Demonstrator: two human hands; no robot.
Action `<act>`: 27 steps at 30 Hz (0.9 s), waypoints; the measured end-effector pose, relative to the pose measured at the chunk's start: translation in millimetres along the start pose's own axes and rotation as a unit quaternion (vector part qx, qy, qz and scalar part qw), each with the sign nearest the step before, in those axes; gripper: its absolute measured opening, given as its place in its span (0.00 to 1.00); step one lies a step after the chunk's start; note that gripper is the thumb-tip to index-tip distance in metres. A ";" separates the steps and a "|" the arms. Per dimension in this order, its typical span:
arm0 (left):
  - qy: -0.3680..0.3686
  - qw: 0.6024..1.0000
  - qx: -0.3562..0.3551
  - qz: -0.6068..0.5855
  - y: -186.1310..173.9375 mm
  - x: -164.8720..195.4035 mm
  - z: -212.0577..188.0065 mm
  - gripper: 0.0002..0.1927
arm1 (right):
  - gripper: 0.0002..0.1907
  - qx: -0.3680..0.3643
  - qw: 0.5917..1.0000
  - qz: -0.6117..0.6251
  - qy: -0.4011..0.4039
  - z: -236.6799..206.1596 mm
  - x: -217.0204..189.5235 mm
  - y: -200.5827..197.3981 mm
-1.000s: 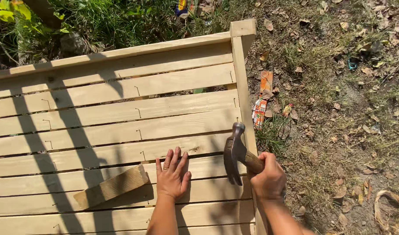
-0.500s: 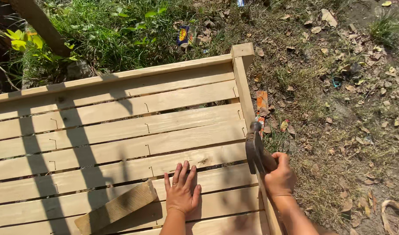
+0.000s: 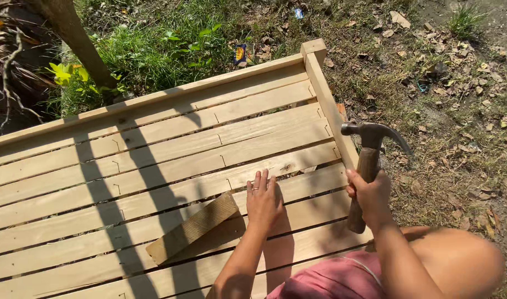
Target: The person sits on the ground next to a slatted wooden frame and hammers nails into the slats using a claw hammer. They hold a small wood block against the boards and strike it with the hammer, repositioning the block and nails along the frame as they work.
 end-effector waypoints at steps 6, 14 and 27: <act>-0.126 0.988 -0.081 0.026 -59.7 -92.3 -30.4 0.61 | 0.09 -0.044 0.999 -0.013 0.004 6.1 -0.7 13.4; -0.099 0.982 0.038 -0.155 -167.6 -126.2 -35.5 0.38 | 0.11 -0.006 1.000 0.028 -0.006 1.7 16.3 -11.6; 0.159 0.703 0.153 -0.677 -164.9 29.3 136.1 0.36 | 0.09 0.029 0.999 0.007 0.011 -0.7 47.8 -39.6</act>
Point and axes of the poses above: each hand's wrist, its own z-axis towards the middle knuckle, its own y-axis out of the palm, x = y × z, the point moved 8 cm from there along z, towards the middle knuckle, and after that the axes turned 4 degrees about z, right-handed, at the moved point
